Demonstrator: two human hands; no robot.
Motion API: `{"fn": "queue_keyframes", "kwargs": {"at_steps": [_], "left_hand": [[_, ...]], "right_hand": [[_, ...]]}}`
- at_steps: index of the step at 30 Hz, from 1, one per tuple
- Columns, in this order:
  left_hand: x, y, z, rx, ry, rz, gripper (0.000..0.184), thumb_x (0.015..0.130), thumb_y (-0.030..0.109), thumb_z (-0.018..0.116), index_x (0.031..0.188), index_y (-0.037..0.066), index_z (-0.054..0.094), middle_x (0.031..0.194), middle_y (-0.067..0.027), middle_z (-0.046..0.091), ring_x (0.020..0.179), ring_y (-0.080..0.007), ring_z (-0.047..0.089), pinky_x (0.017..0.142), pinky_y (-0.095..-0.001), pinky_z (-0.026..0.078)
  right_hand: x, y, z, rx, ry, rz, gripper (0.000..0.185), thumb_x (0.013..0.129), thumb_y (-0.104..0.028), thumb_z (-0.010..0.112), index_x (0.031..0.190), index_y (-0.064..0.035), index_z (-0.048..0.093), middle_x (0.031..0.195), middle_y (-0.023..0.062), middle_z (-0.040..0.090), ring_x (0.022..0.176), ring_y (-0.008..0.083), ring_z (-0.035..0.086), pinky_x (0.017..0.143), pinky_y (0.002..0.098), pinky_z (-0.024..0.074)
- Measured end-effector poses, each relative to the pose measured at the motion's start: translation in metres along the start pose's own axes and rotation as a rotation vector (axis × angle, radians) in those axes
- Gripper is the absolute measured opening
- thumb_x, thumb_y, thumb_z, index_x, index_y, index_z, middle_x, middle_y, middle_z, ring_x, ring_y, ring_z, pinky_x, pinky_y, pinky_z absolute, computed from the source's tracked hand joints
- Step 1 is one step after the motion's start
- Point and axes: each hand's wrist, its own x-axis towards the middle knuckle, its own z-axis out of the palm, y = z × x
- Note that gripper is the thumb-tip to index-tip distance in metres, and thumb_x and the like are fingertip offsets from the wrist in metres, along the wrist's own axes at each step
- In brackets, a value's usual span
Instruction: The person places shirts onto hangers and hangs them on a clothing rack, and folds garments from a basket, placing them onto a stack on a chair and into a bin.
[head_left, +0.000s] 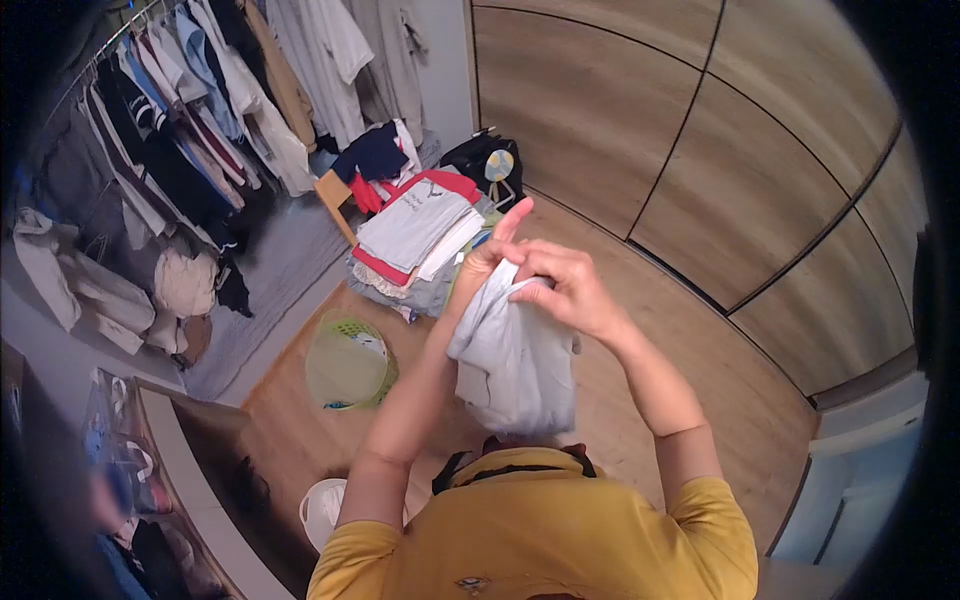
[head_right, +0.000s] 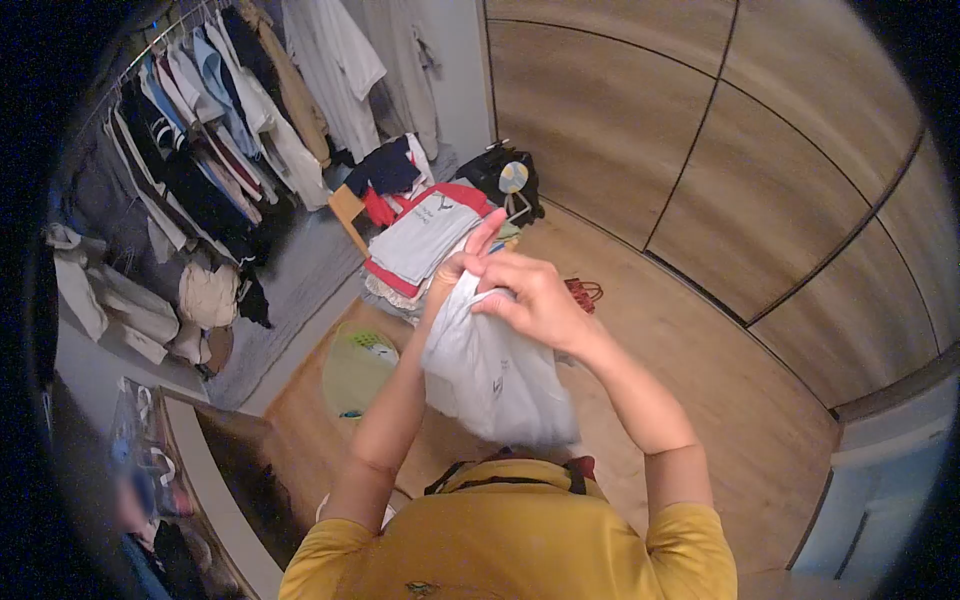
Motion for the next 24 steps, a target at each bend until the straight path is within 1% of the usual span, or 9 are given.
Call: {"fn": "queue_keyframes", "kwargs": {"at_steps": [2,3,5,7,9,13,17,20,24], "left_hand": [[0.003,0.015,-0.022,0.572,-0.017,0.161,0.023,0.08,0.012,0.058,0.1,0.002,0.058,0.123,-0.0112,0.043,0.105,-0.0135,0.047,0.089,-0.0255,0.037],[0.001,0.03,-0.032,0.582,-0.002,0.162,0.023,0.08,0.012,0.058,0.1,0.002,0.058,0.123,-0.0112,0.043,0.105,-0.0135,0.047,0.089,-0.0255,0.037],[-0.004,0.062,-0.05,0.639,0.255,-0.288,0.03,0.077,0.008,0.06,0.107,0.004,0.054,0.112,-0.0094,0.051,0.099,-0.0133,0.051,0.087,-0.0265,0.038],[-0.013,0.083,-0.057,0.324,0.319,-0.404,0.042,0.075,0.008,0.063,0.114,0.006,0.048,0.102,-0.0077,0.056,0.095,-0.0121,0.051,0.085,-0.0258,0.038],[-0.025,0.091,-0.064,0.867,0.309,-0.465,0.053,0.071,0.013,0.067,0.118,0.008,0.044,0.103,-0.0082,0.055,0.094,-0.0133,0.051,0.084,-0.0258,0.039],[-0.023,0.076,-0.091,1.531,0.301,-0.284,0.062,0.062,0.012,0.071,0.118,0.006,0.043,0.104,-0.0106,0.055,0.098,-0.0226,0.053,0.084,-0.0296,0.04],[0.008,0.076,-0.107,1.706,0.432,-0.261,0.032,0.064,0.004,0.061,0.096,0.001,0.056,0.087,-0.0154,0.059,0.083,-0.0282,0.058,0.072,-0.0326,0.045],[0.046,0.089,-0.117,1.779,0.527,-0.13,0.02,0.065,0.001,0.054,0.085,0.0,0.058,0.078,-0.0161,0.059,0.074,-0.0307,0.058,0.066,-0.033,0.045],[0.101,0.105,-0.114,1.882,0.411,-0.198,0.018,0.065,0.003,0.053,0.082,0.002,0.059,0.075,-0.0145,0.058,0.071,-0.0291,0.058,0.062,-0.0327,0.044]], "right_hand": [[0.012,0.019,0.006,-0.028,-0.002,0.046,0.013,0.065,-0.005,0.068,0.072,-0.0008,0.057,0.078,0.0094,0.056,0.071,0.0193,0.053,0.062,0.0279,0.0419],[0.019,0.028,0.011,-0.07,0.005,0.088,0.014,0.066,-0.006,0.068,0.072,-0.0004,0.057,0.074,0.0085,0.056,0.067,0.0184,0.053,0.059,0.0275,0.0409],[0.028,0.044,0.022,-0.026,0.009,0.09,0.016,0.066,-0.008,0.069,0.073,0.0002,0.057,0.072,0.0077,0.054,0.063,0.0162,0.051,0.055,0.0267,0.0385],[0.037,0.064,0.032,0.008,0.023,0.2,0.015,0.067,-0.008,0.069,0.074,0.0002,0.058,0.071,0.0065,0.054,0.064,0.0134,0.05,0.056,0.0254,0.0387],[0.046,0.087,0.042,0.076,0.041,0.206,0.015,0.066,-0.007,0.069,0.074,0.0003,0.058,0.07,0.0053,0.054,0.064,0.0119,0.05,0.056,0.0248,0.0384],[0.072,0.125,0.051,0.203,-0.025,0.18,0.014,0.066,-0.004,0.068,0.075,0.0004,0.058,0.07,0.0024,0.055,0.064,0.0087,0.049,0.056,0.0233,0.0379],[0.107,0.159,0.044,0.163,-0.081,0.189,0.015,0.065,-0.007,0.069,0.073,-0.0008,0.059,0.069,0.0063,0.057,0.063,0.0143,0.053,0.057,0.0252,0.0407],[0.135,0.199,0.027,0.202,-0.302,0.174,0.016,0.064,-0.005,0.07,0.074,-0.0007,0.058,0.073,0.005,0.053,0.067,0.0126,0.05,0.058,0.0242,0.0381],[0.156,0.279,0.022,0.043,-0.623,-0.09,0.027,0.06,-0.014,0.072,0.072,0.0032,0.056,0.088,0.0106,0.051,0.081,0.0238,0.049,0.069,0.031,0.0392]]}}
